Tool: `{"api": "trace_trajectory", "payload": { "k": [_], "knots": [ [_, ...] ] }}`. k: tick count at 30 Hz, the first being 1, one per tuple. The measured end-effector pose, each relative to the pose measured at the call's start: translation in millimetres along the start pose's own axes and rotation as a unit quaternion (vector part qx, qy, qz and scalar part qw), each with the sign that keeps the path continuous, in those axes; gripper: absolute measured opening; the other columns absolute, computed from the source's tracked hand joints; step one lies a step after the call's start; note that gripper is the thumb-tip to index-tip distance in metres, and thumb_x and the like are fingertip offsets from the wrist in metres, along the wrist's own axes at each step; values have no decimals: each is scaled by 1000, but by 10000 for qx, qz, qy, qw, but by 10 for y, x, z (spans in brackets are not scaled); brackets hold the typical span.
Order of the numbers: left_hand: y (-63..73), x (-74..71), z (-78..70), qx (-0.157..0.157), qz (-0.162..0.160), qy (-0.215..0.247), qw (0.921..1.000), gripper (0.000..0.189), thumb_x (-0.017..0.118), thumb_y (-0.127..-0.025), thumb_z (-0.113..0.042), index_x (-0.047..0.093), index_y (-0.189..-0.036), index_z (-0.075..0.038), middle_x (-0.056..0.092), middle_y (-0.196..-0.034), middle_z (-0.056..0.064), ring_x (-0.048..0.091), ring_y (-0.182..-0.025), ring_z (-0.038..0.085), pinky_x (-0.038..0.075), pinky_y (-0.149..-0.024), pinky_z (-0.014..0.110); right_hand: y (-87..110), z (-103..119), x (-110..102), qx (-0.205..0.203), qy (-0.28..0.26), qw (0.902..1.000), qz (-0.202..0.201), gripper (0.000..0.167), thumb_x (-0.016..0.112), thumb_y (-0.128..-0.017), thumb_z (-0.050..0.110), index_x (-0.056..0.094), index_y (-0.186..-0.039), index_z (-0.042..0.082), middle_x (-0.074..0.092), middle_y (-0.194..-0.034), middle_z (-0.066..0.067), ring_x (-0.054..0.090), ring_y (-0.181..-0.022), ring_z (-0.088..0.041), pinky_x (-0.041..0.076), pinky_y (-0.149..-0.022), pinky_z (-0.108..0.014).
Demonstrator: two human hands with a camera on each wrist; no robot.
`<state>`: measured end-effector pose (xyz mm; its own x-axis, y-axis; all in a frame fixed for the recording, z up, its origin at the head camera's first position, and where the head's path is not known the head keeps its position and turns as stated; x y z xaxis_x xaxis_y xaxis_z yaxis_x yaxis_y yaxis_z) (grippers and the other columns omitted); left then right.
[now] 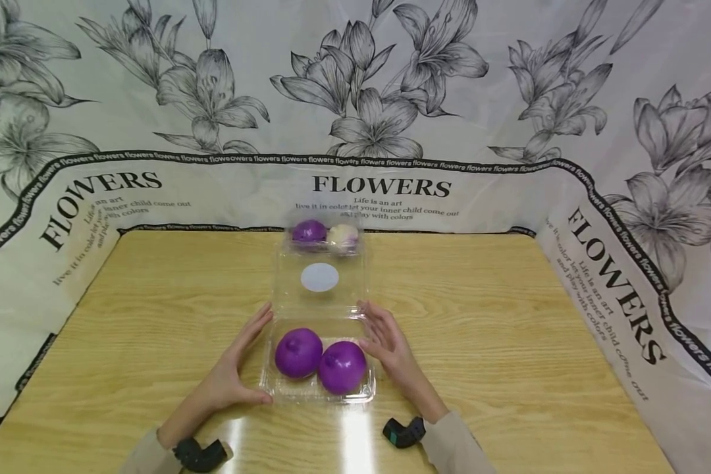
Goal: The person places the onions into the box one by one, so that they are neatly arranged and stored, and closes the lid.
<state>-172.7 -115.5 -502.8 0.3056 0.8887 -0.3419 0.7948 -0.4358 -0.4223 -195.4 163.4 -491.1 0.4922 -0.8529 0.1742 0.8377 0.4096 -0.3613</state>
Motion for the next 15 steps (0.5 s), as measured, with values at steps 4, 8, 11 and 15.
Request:
{"api": "trace_trajectory", "payload": {
  "k": [4, 8, 11, 15],
  "knots": [
    [-5, -10, -2, 15, -48, 17, 10000, 127, 97, -55, -40, 27, -155, -3, 13, -165, 12, 14, -151, 31, 15, -121, 44, -13, 12, 7, -53, 43, 10000, -8, 59, 47, -96, -11, 16, -145, -19, 16, -156, -35, 26, -147, -31, 22, -118, -36],
    [-16, -20, -20, 194, -112, 102, 9997, 126, 96, -56, -40, 27, -154, -1, 15, -164, 15, 15, -150, 31, 18, -120, 33, -21, 22, 11, -124, 37, 9999, -2, 57, 48, -96, -11, 18, -143, -19, 20, -155, -35, 28, -146, -31, 22, -118, -37],
    [-23, -28, -25, 335, -170, 190, 9991, 126, 95, -57, -42, 28, -153, 2, 16, -164, 17, 17, -150, 33, 19, -120, 31, -24, 26, 13, -191, 13, 9998, 38, 55, 47, -96, -11, 19, -144, -18, 23, -156, -33, 29, -146, -31, 22, -119, -37],
    [-37, -33, -26, 353, -212, 277, 9988, 127, 96, -55, -41, 28, -152, 5, 18, -162, 19, 17, -150, 33, 20, -120, 31, -28, 30, 13, -275, 16, 9996, 99, 56, 45, -97, -11, 17, -146, -17, 25, -156, -31, 29, -146, -31, 22, -119, -37]
  ]
}}
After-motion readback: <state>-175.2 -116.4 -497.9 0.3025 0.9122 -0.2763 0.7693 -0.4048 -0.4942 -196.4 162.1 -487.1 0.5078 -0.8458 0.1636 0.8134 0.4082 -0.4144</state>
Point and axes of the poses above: each hand's wrist, its own y-axis away from the middle knuckle, its own x-axis out of the palm, z = x × y, the point moved 6 cm from there along -y, towards the middle knuckle
